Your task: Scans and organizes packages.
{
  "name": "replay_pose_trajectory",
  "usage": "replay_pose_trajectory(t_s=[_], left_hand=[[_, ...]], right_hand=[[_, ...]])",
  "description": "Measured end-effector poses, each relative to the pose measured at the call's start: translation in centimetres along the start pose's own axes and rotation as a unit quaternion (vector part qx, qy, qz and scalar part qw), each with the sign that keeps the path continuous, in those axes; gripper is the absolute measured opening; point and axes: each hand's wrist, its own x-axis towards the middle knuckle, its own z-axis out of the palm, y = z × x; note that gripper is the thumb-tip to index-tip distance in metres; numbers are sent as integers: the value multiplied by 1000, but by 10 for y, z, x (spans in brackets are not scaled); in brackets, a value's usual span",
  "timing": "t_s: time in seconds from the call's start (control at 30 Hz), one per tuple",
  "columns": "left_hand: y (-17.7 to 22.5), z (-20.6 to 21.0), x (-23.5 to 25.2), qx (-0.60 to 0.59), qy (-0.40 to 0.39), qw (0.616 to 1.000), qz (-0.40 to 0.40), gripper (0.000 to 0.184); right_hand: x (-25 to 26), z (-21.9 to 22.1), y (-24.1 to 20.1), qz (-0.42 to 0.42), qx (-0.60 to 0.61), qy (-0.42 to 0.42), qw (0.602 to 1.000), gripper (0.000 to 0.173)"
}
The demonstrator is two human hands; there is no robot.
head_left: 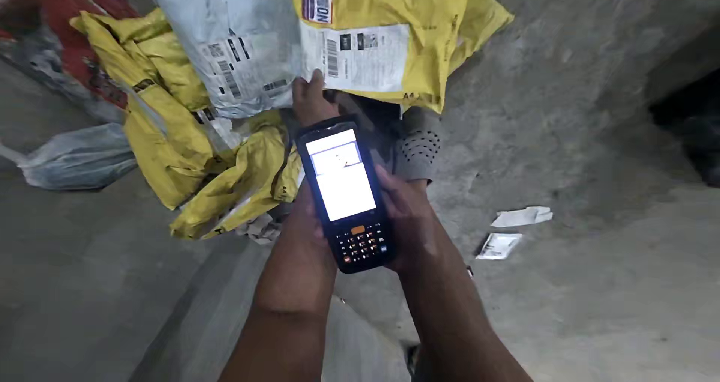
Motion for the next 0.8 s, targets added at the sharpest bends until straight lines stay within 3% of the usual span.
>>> replay_pose_trajectory(t_s=[0.07,0.1,0.2,0.43,0.53,0.67,0.8], left_hand=[[68,4,-38,8,-32,998,-61,30],[79,-1,-41,-26,-74,997,-10,27],[89,-13,-5,-145,-207,959,125,32],[139,-25,25,-128,-288,943,110,37],[142,-35,29,-80,-271,948,148,32],[134,-51,34,38,-228,951,205,24],[124,-65,44,203,-206,933,216,33]], right_hand=[[-2,2,0,8,19,-20,1000,61],[0,1,-1,10,37,-60,997,63],[2,0,-1,-2,50,-112,992,63],[5,-2,2,-48,15,-116,992,59],[4,1,1,-57,-41,-74,995,59],[-2,5,3,-52,-156,3,986,71],[1,15,4,-76,-276,90,954,60]])
